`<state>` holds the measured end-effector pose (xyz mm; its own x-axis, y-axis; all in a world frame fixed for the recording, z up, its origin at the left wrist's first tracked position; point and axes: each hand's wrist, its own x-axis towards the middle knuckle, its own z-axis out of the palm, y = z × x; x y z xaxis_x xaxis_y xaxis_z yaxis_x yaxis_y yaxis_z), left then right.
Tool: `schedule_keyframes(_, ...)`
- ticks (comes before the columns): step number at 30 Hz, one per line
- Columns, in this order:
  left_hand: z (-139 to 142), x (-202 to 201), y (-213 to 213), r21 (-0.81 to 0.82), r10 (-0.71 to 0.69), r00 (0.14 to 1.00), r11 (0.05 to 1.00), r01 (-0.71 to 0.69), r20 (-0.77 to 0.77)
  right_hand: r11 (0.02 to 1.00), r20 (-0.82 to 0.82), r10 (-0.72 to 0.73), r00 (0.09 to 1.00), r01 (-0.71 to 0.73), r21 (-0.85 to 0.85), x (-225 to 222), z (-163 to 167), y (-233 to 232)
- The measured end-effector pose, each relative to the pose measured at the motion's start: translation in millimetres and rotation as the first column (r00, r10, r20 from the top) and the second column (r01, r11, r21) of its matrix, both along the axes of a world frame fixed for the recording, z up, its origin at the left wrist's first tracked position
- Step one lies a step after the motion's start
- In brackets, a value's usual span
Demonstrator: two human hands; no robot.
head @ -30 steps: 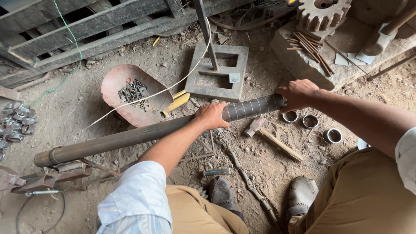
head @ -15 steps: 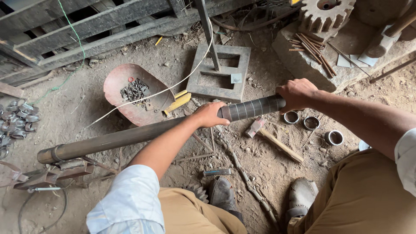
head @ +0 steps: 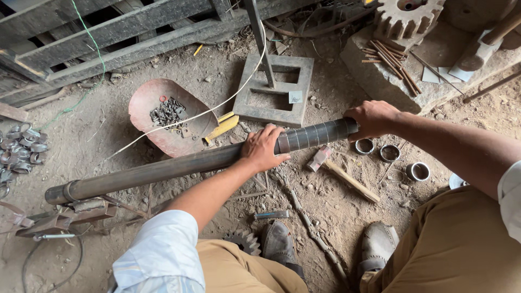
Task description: The person is welding a metal pipe that is resting on a stand. They hold the pipe with their left hand and use a welding torch with their right hand to apply welds along the pipe's surface. The person rotates the pipe to access different sections for welding.
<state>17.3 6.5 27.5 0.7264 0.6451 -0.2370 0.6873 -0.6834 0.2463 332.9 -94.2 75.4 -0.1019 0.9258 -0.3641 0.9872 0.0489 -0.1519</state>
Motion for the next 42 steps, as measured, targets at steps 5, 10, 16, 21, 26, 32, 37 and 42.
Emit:
schedule_keyframes(5, -2, 4, 10, -0.043, -0.033, 0.999, 0.999, 0.033, -0.001, 0.998, 0.089, -0.029, 0.996, 0.034, -0.052, -5, 5, 2)
schedule_keyframes(10, -17, 1, 7, 0.032, -0.044, 0.999, 0.999, 0.043, 0.012, 0.999, 0.134, -0.027, 0.991, 0.031, -0.023, -7, 6, -1)
schedule_keyframes(16, -20, -2, 5, 0.083, -0.067, 0.997, 0.995, 0.064, 0.027, 0.999, 0.124, -0.043, 0.991, 0.041, 0.019, -4, -3, -3)
schedule_keyframes(21, -24, -4, 6, 0.125, -0.096, 0.994, 0.988, 0.088, 0.055, 0.999, 0.103, -0.042, 0.994, 0.039, 0.037, 0, -8, -4)
schedule_keyframes(26, -25, -7, 2, 0.196, -0.127, 0.986, 0.975, 0.105, 0.107, 0.999, 0.132, -0.036, 0.991, 0.031, 0.037, 0, -10, -4)
schedule_keyframes(32, -18, -6, 3, 0.128, -0.101, 0.993, 0.987, 0.093, 0.058, 0.999, 0.123, -0.019, 0.992, 0.016, 0.029, 3, -10, -4)
schedule_keyframes(37, -18, -4, 8, 0.105, -0.105, 0.992, 0.99, 0.096, 0.077, 1.0, 0.119, -0.018, 0.993, 0.015, 0.025, 6, -14, -5)
schedule_keyframes(42, -16, 2, 17, -0.048, -0.051, 0.993, 0.998, 0.046, -0.107, 0.999, 0.073, -0.036, 0.997, 0.036, 0.004, 8, -18, -2)
